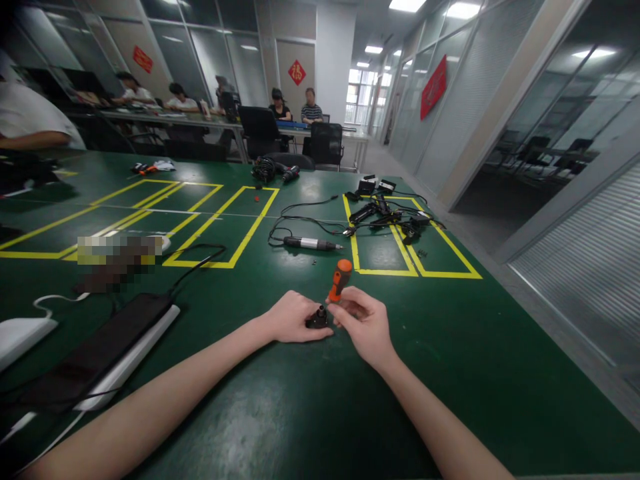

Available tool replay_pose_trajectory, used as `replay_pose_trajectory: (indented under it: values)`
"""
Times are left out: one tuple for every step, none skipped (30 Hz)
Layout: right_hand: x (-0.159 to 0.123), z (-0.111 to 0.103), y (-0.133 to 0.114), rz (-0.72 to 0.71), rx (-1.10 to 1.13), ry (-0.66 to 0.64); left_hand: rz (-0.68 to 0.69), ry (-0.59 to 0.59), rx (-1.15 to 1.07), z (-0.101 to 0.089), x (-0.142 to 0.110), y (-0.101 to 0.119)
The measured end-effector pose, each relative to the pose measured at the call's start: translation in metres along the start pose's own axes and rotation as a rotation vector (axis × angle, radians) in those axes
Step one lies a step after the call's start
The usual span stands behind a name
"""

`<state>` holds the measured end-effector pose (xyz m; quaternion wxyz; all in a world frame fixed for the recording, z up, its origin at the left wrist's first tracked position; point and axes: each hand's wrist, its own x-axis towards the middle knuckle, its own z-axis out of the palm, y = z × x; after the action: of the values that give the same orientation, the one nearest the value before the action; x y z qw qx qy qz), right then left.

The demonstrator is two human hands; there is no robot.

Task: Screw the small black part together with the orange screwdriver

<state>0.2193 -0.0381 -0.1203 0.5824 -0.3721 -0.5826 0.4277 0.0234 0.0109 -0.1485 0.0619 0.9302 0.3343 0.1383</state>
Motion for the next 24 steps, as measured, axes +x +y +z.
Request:
replay_pose_trajectory:
  values:
    - [0.000, 0.000, -0.001, -0.011, -0.013, 0.009, 0.000, 0.000, -0.003, 0.000, 0.000, 0.000]
    - [0.000, 0.001, -0.001, -0.021, -0.025, 0.018, -0.001, 0.001, -0.005, 0.000, 0.000, 0.000]
    - [0.000, 0.001, -0.002, -0.025, -0.036, 0.023, -0.003, 0.001, -0.007, 0.001, 0.000, 0.000]
    - [0.000, 0.001, -0.002, -0.023, -0.044, 0.025, -0.005, 0.001, -0.008, 0.001, 0.000, 0.000]
    - [0.000, 0.001, -0.003, -0.017, -0.048, 0.027, -0.008, 0.001, -0.010, 0.001, 0.000, 0.000]
    - [0.000, 0.002, -0.003, -0.006, -0.048, 0.029, -0.009, 0.001, -0.012, 0.001, 0.000, -0.001]
    - [-0.001, 0.002, -0.004, 0.006, -0.045, 0.031, -0.010, 0.000, -0.014, 0.001, 0.000, -0.001]
    - [-0.001, 0.002, -0.004, 0.015, -0.043, 0.032, -0.011, -0.001, -0.015, 0.001, -0.001, -0.001]
    - [-0.002, 0.002, -0.005, 0.020, -0.044, 0.033, -0.012, -0.002, -0.016, 0.001, -0.001, -0.001]
    - [-0.002, 0.003, -0.006, 0.020, -0.049, 0.032, -0.014, -0.003, -0.017, 0.001, -0.001, -0.001]
    - [-0.003, 0.003, -0.007, 0.013, -0.061, 0.028, -0.015, -0.003, -0.018, 0.001, -0.001, -0.001]
    - [-0.003, 0.004, -0.008, 0.001, -0.075, 0.023, -0.017, -0.003, -0.019, 0.001, -0.001, 0.000]
    - [-0.004, 0.005, -0.009, -0.016, -0.091, 0.019, -0.017, -0.003, -0.020, 0.000, -0.001, 0.000]
    - [-0.004, 0.005, -0.010, -0.032, -0.107, 0.018, -0.017, -0.003, -0.021, 0.000, -0.001, 0.000]
    - [-0.004, 0.006, -0.011, -0.043, -0.120, 0.018, -0.016, -0.003, -0.023, 0.000, -0.001, 0.000]
    - [-0.004, 0.006, -0.011, -0.048, -0.131, 0.022, -0.015, -0.003, -0.025, 0.000, -0.001, 0.000]
    - [-0.004, 0.006, -0.011, -0.046, -0.140, 0.028, -0.014, -0.004, -0.026, 0.000, -0.001, 0.000]
    - [-0.004, 0.005, -0.011, -0.035, -0.145, 0.036, -0.013, -0.004, -0.027, 0.000, -0.001, 0.000]
    - [-0.004, 0.005, -0.010, -0.021, -0.145, 0.040, -0.013, -0.005, -0.027, 0.000, -0.001, 0.000]
    - [-0.004, 0.004, -0.009, -0.005, -0.139, 0.041, -0.012, -0.005, -0.027, 0.001, -0.001, -0.001]
    - [-0.004, 0.004, -0.007, 0.006, -0.131, 0.042, -0.010, -0.005, -0.027, 0.001, -0.001, -0.001]
    - [-0.003, 0.003, -0.006, 0.012, -0.127, 0.041, -0.007, -0.005, -0.027, 0.001, -0.001, -0.001]
    - [-0.003, 0.002, -0.005, 0.009, -0.129, 0.042, -0.005, -0.005, -0.027, 0.001, -0.001, -0.001]
    - [-0.003, 0.002, -0.005, -0.008, -0.138, 0.047, -0.003, -0.006, -0.028, 0.001, -0.001, -0.001]
